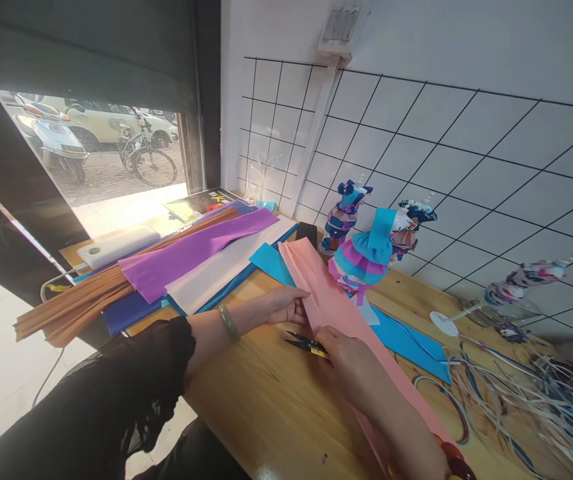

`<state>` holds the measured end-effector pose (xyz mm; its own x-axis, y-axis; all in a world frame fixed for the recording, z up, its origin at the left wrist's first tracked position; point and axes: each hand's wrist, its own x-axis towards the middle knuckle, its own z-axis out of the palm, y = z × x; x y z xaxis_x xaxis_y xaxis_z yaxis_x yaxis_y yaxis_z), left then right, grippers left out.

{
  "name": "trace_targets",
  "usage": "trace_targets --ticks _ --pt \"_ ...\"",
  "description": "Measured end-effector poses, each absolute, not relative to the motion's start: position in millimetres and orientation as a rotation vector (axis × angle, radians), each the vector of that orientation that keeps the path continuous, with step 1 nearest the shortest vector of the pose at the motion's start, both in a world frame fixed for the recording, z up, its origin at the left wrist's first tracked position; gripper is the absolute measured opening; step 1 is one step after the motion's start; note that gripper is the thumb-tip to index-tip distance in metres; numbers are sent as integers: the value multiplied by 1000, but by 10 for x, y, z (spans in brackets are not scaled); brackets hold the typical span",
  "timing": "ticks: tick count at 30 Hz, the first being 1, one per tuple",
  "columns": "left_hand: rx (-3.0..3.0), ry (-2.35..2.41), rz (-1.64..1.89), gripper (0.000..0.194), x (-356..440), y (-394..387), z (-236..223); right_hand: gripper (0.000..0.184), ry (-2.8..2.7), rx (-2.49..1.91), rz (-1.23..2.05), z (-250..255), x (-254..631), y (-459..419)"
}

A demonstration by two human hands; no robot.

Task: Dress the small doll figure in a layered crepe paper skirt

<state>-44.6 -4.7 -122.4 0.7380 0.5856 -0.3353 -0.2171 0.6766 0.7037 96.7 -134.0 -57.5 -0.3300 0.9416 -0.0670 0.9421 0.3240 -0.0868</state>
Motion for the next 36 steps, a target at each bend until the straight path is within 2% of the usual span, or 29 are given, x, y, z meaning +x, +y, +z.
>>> trace_targets --ticks 8,16,22,29,36 --pt "653 670 724 12 -530 116 -1189 14 2478 1804 -339 -470 961 -1380" --pt "643 738 895 18 -565 203 -1152 24 2477 1692 -213 -561 954 -1333" --pt "713 698 670 13 -594 117 -1086 26 2438 1679 -148 -576 911 -1358" --pt "931 584 332 31 -583 -1 -1171 28 2413 1662 -170 -550 904 -1361" --pt "959 589 256 29 -537 -37 -1244 29 2435 1687 -304 -513 934 -1367"
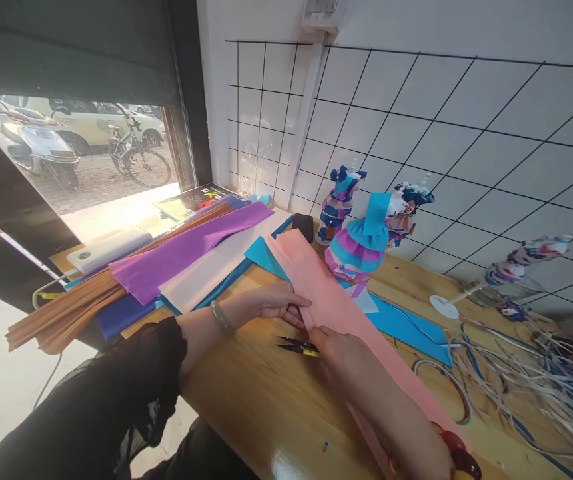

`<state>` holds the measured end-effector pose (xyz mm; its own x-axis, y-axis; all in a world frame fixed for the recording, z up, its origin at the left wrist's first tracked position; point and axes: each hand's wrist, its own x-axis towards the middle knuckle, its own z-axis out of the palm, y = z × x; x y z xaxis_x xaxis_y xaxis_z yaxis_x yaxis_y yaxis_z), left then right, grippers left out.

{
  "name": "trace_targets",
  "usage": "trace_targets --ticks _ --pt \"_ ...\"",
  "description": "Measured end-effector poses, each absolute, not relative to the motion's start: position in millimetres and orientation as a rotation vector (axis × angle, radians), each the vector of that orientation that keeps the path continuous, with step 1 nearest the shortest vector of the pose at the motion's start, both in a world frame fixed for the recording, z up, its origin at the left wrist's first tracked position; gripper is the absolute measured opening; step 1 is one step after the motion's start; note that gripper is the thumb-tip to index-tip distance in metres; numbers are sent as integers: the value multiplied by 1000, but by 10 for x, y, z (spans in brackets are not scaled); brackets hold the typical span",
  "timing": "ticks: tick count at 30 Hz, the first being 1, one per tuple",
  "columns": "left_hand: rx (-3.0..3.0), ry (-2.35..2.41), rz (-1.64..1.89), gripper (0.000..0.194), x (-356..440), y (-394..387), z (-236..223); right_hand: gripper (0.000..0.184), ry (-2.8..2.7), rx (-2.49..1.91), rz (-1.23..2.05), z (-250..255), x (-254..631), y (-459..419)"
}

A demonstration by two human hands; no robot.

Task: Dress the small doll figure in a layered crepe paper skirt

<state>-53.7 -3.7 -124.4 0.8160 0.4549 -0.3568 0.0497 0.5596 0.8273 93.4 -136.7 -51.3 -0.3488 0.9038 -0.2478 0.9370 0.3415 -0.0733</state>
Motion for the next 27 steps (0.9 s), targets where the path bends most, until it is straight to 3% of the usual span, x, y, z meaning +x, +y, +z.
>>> trace_targets --ticks 4,10,17,27 --pt "953 579 322 33 -533 -59 -1200 15 2524 1972 -353 -396 1176 -1302" --pt "972 589 324 44 -537 -151 -1082 40 2489 2372 -531 -311 1455 -1214" --pt "1022 507 297 45 -534 -232 -1002 56 2383 2379 -959 -425 1378 -1217" --pt "1021 516 324 51 -534 -281 -950 55 2052 2237 -1617 -427 1444 -1218"
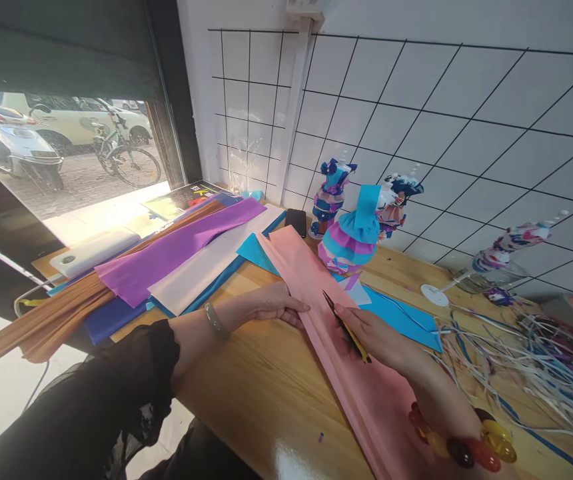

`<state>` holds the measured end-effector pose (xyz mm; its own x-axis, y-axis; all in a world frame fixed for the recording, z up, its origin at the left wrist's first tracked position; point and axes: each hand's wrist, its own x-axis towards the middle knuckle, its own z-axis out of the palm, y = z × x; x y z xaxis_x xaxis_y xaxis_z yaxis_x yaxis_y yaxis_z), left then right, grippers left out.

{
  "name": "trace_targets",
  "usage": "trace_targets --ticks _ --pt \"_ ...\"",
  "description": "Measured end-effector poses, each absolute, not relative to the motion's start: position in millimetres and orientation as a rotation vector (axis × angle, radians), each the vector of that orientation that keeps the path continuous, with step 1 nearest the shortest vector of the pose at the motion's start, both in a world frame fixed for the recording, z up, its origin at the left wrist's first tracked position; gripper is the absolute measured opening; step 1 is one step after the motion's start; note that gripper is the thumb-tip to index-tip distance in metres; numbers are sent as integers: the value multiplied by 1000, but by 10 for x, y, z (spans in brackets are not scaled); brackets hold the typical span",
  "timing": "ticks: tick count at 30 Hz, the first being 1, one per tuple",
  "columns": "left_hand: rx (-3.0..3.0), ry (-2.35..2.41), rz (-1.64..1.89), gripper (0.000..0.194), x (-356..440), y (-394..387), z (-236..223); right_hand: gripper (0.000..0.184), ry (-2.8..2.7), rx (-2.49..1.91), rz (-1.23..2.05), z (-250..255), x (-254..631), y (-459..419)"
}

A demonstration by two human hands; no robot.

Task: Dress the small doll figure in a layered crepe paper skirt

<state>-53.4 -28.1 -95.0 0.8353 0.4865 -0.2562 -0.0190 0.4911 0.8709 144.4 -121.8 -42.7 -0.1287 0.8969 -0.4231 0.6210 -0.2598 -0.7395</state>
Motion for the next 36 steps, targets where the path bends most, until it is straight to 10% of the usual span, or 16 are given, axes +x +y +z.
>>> trace_targets --ticks 36 --pt "925 553 405 36 -458 -338 -994 53 -1755 -1646 1633 -455 1491 -1234"
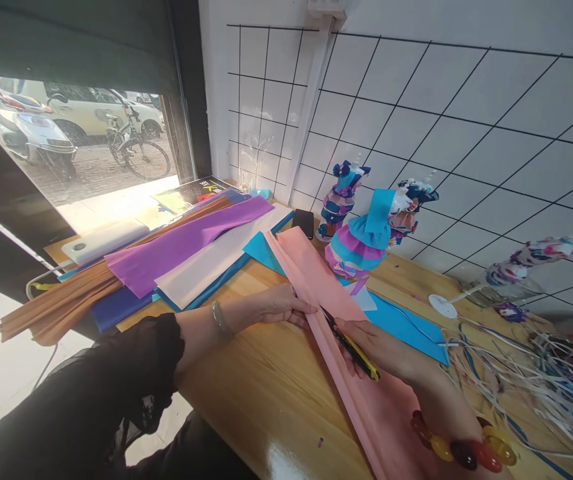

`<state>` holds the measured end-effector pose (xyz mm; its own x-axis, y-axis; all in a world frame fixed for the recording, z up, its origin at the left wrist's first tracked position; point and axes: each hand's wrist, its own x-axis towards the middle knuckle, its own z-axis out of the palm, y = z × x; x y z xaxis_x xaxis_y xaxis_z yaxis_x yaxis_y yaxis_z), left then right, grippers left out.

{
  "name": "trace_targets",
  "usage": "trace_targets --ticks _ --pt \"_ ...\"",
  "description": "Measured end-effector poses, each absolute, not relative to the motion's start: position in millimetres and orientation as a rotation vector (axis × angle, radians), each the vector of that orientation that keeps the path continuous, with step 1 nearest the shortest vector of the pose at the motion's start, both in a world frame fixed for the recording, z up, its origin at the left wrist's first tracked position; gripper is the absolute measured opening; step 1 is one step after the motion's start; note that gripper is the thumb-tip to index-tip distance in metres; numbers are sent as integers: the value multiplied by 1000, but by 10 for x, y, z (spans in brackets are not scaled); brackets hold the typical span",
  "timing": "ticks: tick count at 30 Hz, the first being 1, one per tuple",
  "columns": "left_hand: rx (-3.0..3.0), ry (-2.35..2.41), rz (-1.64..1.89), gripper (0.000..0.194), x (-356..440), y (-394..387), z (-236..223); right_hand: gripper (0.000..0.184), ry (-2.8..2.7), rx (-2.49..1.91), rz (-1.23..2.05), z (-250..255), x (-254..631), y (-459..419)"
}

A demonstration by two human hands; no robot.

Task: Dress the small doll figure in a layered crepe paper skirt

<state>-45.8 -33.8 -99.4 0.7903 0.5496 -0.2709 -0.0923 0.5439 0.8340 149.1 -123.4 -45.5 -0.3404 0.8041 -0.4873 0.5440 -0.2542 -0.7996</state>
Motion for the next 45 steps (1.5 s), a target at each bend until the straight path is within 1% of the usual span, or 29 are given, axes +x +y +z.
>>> trace_targets --ticks 4,8,14,20,29,38,45 --pt "915 576 427 37 -443 -340 -1015 50 -1750 -1644 1608 -470 1464 -1221" --pt "906 596 435 36 -427 -340 -1038 51 -1735 -1700 1579 -472 1426 -1206" --pt "867 611 478 33 -397 -338 -1092 51 -1842 -1716 1426 -470 1362 -1202" --pt "843 586 492 38 -386 -340 -1111 53 -1764 -1764 1453 -445 1343 -1202" --pt "798 590 522 36 -354 -352 -1135 52 -1852 -1734 1357 -459 1334 -1224" --pt "808 563 521 42 -363 -342 -1148 52 -1783 -1719 1379 -532 1351 -1206" --pt "795 542 521 41 -363 -335 -1159 52 -1740 -1762 1361 -561 1345 -1207"
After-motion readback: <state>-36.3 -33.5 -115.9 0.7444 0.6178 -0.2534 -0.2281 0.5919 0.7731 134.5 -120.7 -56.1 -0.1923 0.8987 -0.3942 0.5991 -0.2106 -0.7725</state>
